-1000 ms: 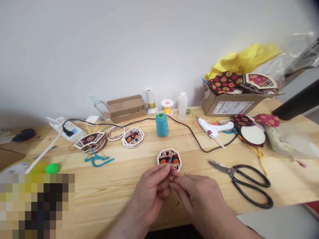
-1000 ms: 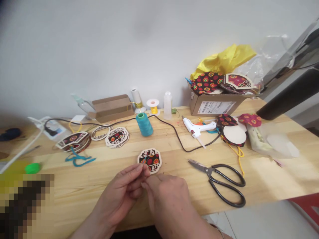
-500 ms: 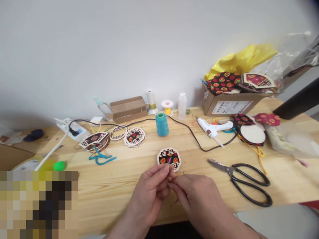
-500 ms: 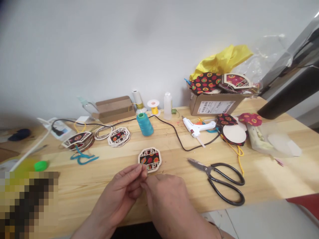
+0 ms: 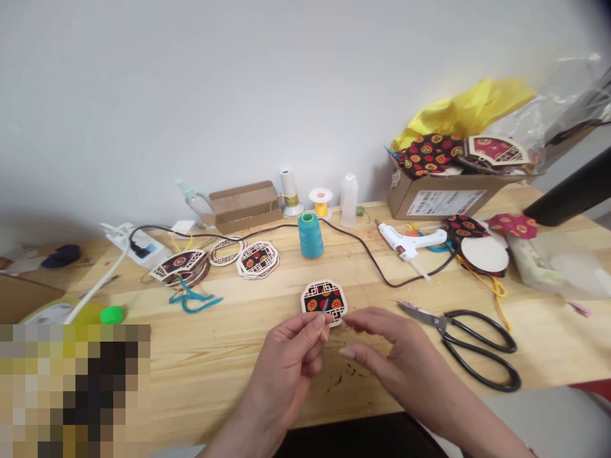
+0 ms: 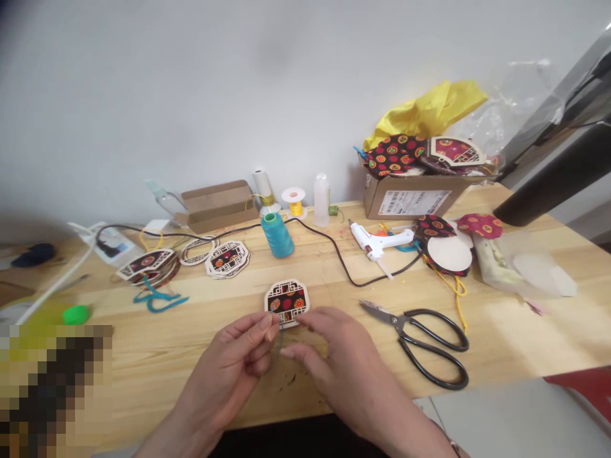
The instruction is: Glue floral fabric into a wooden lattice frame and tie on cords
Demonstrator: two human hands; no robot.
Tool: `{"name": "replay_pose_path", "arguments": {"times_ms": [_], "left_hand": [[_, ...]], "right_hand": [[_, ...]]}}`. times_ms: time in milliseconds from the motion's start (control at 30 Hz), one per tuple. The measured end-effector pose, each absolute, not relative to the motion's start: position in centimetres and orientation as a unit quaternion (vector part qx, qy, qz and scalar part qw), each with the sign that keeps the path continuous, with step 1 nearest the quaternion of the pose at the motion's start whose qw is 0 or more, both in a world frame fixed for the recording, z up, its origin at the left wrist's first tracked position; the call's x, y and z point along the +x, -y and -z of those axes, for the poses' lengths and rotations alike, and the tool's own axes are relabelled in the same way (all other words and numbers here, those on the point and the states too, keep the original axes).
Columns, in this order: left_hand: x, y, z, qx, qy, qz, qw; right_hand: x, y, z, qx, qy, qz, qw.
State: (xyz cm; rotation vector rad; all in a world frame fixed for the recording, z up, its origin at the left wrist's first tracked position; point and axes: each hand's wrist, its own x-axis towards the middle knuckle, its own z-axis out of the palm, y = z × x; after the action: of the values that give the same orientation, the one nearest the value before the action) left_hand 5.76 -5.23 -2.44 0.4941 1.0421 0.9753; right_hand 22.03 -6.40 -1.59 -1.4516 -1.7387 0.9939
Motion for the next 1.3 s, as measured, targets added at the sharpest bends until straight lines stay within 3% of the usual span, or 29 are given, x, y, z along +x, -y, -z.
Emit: {"name": "replay_pose_path", "arguments": {"times_ms": [100,267,1000,1300], "left_hand": [[5.8,5.2,2.5,0.228,-0.477,-0.44,0.726],[5.8,5.1,2.7,0.235,-0.48,-0.432,0.726],[5.9,5.4,2.2,0.279,-0.491,-0.392,0.726],[5.9,5.4,2.4,0.298,-0.475,-0.386,0.732]], "right_hand": [[22.2,5.4,1.9,-0.554,0.583,-0.446,0.392],[21.4,4.4,2.0,-0.527,0.477,-0.571,0.411],[21.0,3.8,2.5,-0.475,0.417,-0.623,0.46],[21.5,4.1,3.9,-0.386,0.316,-0.769,0.4]]}}
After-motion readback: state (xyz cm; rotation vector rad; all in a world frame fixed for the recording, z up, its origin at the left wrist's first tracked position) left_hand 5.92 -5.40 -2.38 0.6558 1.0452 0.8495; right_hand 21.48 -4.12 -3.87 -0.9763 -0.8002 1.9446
